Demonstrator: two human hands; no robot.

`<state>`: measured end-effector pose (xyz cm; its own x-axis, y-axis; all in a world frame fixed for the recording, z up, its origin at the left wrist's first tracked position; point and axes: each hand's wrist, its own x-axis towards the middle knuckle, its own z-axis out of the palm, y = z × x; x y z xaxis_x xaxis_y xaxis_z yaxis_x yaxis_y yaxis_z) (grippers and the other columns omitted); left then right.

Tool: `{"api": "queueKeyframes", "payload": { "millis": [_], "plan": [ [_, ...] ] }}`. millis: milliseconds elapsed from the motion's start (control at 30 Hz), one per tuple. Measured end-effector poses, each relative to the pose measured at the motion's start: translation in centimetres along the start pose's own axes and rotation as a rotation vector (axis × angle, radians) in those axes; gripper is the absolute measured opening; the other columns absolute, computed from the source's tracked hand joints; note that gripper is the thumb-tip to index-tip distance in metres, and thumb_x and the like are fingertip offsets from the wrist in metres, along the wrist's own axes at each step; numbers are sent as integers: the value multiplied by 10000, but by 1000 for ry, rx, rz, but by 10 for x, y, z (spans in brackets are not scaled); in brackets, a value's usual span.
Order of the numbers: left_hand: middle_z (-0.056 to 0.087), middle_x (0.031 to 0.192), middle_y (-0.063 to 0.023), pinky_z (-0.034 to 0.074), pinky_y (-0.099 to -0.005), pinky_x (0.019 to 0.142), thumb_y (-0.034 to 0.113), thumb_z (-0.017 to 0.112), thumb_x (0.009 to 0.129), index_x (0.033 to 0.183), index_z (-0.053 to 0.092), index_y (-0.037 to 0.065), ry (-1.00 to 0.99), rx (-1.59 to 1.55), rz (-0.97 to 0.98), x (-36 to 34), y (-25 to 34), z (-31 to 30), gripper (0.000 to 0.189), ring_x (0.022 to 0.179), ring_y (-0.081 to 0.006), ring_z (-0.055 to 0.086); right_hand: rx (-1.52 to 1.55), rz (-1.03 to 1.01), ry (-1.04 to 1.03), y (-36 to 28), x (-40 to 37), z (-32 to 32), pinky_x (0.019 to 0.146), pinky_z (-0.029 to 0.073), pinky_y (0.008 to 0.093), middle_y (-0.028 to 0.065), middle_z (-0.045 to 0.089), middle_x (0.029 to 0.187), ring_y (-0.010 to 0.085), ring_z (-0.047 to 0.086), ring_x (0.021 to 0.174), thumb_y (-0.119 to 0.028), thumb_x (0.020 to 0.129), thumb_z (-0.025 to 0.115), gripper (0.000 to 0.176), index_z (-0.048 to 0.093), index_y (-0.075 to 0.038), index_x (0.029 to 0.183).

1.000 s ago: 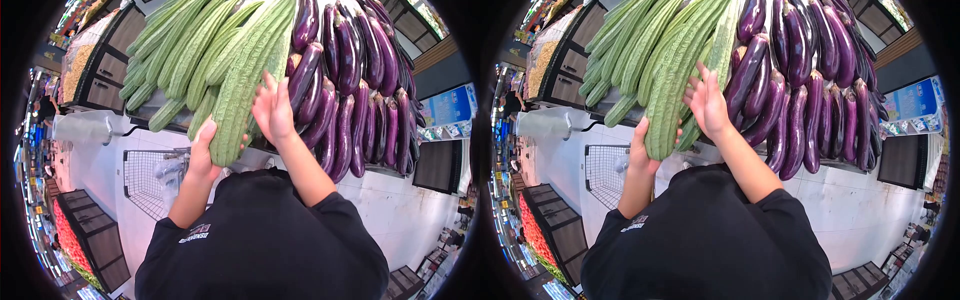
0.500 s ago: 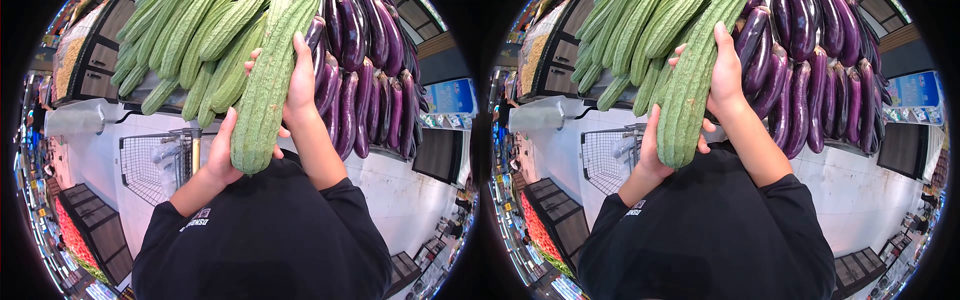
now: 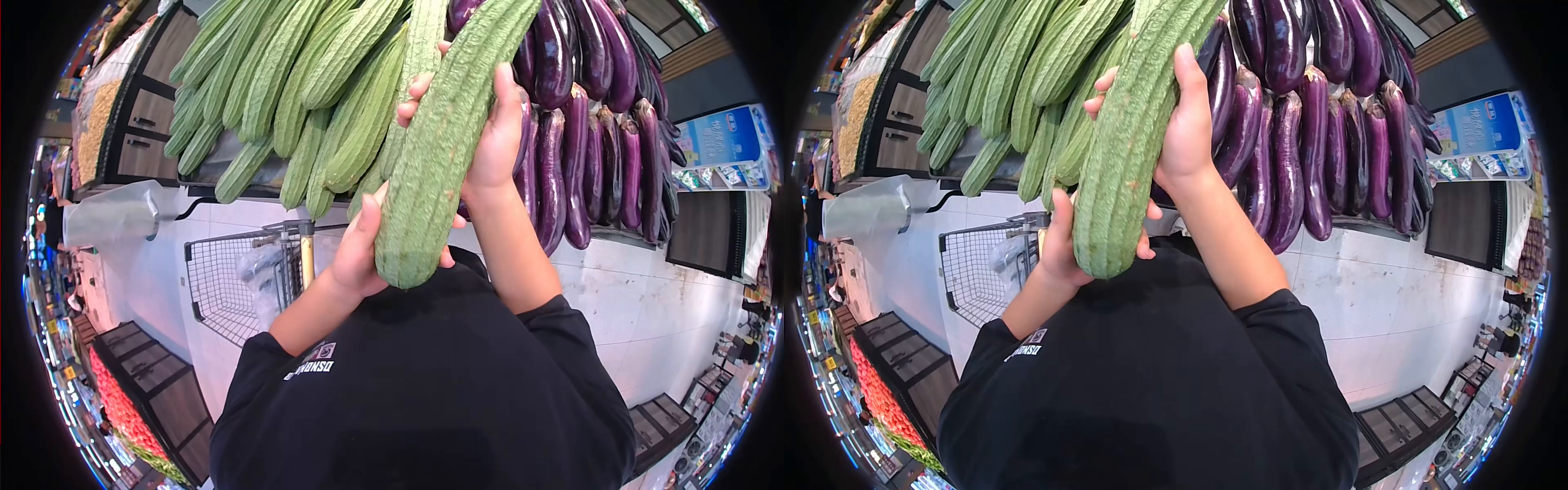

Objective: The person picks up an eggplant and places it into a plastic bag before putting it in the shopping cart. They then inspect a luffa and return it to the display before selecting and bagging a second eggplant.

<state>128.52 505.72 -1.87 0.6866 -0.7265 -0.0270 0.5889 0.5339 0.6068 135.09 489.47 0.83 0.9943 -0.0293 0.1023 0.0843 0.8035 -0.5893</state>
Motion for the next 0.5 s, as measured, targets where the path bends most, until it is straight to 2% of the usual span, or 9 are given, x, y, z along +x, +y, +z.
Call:
{"api": "queueKeyframes", "payload": {
  "millis": [33,67,100,167,267,333,367,400,500],
  "plan": [
    [581,1237,-251,602,-418,783,721,439,926,1452,321,0,-5,-1,1,0,0,3,901,911,-304,694,73,-30,-144,0,0,-4,822,562,452,191,665,1031,315,692,887,-651,991,318,743,446,-32,1381],
    [580,1234,-237,605,-428,783,692,533,898,1446,312,-8,51,90,80,0,-1,8,915,921,-301,691,68,-32,-144,1,-1,-5,822,562,452,191,665,1031,315,692,887,-651,991,318,743,446,-32,1381],
    [579,1231,-222,608,-438,784,663,626,870,1439,302,-15,107,180,159,1,-1,10,942,931,-298,687,-72,-82,-124,1,-3,4,860,553,456,210,642,1116,324,671,985,-687,981,281,797,418,-32,1413],
    [574,1208,-231,613,-445,767,679,647,842,1449,288,-18,132,302,175,2,3,3,992,944,-305,677,-270,-96,-171,1,-2,-2,962,519,462,240,556,1317,344,577,1223,-748,962,240,886,341,-30,1471],
    [586,1197,-215,587,-422,841,612,735,813,1453,293,-43,193,416,211,0,1,-11,1017,1060,-281,639,-263,-123,-54,13,-17,-13,987,504,461,229,555,1317,344,574,1223,-736,968,268,876,338,-15,1462],
    [594,1228,-200,519,-375,947,514,746,842,1448,328,-51,332,774,325,0,-3,-13,928,1141,-238,605,-209,-146,-20,19,-30,-12,1000,498,461,222,552,1319,331,581,1210,-684,994,297,819,350,-2,1446],
    [582,1285,-197,458,-369,1014,287,797,819,1436,374,-40,339,715,309,-2,-5,-17,816,1168,-259,604,-179,-107,25,20,-33,-12,999,500,464,217,556,1311,324,584,1200,-665,1004,296,797,357,-1,1441],
    [582,1285,-197,458,-369,1014,287,797,819,1436,374,-40,336,709,313,-2,-6,-23,816,1168,-259,604,-150,-70,71,21,-34,-13,998,501,468,212,561,1302,317,587,1191,-645,1013,295,775,364,0,1437],
    [615,1244,-218,488,-392,980,239,818,768,1374,467,-48,352,1280,457,1,-13,-32,758,1147,-335,622,-182,-128,86,35,-37,-30,955,531,471,198,573,1259,305,619,1116,-565,1032,365,669,397,2,1384]
  ]
}}
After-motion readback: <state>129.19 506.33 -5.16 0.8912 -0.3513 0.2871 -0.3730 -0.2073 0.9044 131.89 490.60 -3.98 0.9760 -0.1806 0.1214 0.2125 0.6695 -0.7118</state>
